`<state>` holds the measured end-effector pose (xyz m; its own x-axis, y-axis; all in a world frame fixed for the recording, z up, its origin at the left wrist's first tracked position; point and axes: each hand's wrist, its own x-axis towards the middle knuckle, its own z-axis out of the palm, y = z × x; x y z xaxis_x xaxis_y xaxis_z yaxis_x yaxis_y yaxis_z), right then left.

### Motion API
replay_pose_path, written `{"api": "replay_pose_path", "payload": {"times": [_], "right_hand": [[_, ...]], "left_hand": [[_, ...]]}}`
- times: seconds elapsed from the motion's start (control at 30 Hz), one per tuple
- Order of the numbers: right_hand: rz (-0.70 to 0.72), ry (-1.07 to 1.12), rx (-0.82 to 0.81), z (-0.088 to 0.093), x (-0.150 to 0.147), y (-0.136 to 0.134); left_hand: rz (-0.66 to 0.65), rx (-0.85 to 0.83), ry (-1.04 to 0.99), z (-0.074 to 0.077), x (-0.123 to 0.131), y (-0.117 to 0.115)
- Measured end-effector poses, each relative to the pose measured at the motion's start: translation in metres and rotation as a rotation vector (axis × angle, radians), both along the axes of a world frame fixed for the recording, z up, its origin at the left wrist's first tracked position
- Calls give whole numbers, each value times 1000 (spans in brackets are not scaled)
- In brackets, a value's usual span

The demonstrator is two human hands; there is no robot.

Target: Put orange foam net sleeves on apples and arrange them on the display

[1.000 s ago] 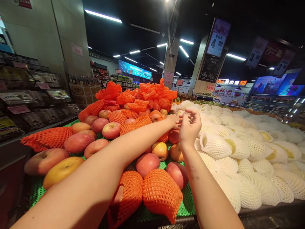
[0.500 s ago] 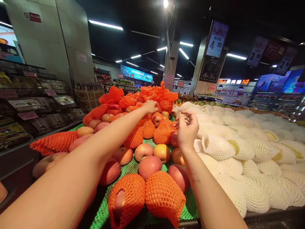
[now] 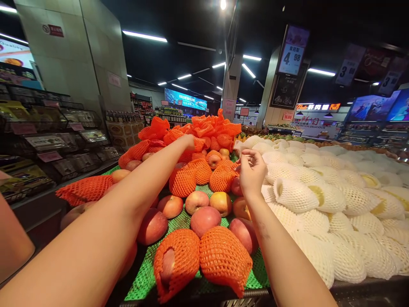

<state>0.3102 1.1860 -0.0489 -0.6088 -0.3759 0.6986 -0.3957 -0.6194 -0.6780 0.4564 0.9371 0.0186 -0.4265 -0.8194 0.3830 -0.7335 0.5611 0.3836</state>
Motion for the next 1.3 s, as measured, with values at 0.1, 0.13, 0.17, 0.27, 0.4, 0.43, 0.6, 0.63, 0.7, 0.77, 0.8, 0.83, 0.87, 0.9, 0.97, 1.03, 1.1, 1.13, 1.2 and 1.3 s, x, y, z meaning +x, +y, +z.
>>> {"api": "replay_pose_path", "payload": {"times": [0.1, 0.13, 0.17, 0.27, 0.4, 0.43, 0.6, 0.63, 0.7, 0.77, 0.8, 0.83, 0.87, 0.9, 0.97, 1.03, 1.1, 1.13, 1.2, 1.3], "right_hand": [[9, 8, 24, -2, -2, -2], [16, 12, 36, -3, -3, -3], [24, 19, 51, -4, -4, -5], [40, 67, 143, -11, -10, -13], [75, 124, 302, -23, -15, -25], [84, 120, 324, -26, -14, -27], [225, 39, 246, -24, -7, -30], [278, 11, 211, -22, -6, -30], [343, -69, 141, -16, -4, -27], [337, -153, 91, -12, -5, -24], [313, -178, 72, -11, -7, -22], [283, -188, 58, -10, -8, -21], [249, -188, 49, -10, -10, -19], [214, -184, 40, -10, -12, -18], [155, -174, 16, -9, -13, -16], [148, -164, -12, -8, -11, -13], [195, -152, -53, -5, -6, -11], [240, -151, -72, -3, -4, -10], [361, -165, -93, 0, 1, -7], [543, -268, -60, 4, 3, -5]], "left_hand": [[44, -45, 47, 14, -2, 10], [22, -57, 81, 19, -3, 15], [-16, -64, 121, 24, -6, 21], [-177, -55, 251, 39, -14, 42], [-588, 174, 369, 55, -21, 76], [-697, 252, 350, 58, -22, 85], [-1029, 488, 166, 68, -24, 124], [-1050, 498, 173, 69, -25, 128], [-1029, 489, 209, 69, -24, 131], [-977, 486, 230, 67, -23, 127], [-959, 493, 228, 66, -22, 123], [-947, 500, 217, 64, -21, 119], [-935, 495, 200, 62, -19, 114], [-914, 469, 182, 60, -18, 110], [-822, 357, 125, 55, -15, 102], [-697, 212, 56, 50, -14, 98], [-611, 125, -6, 45, -15, 96], [-591, 105, -27, 42, -17, 96], [-582, 87, -47, 35, -22, 98], [-615, 68, -54, 25, -33, 102]]}}
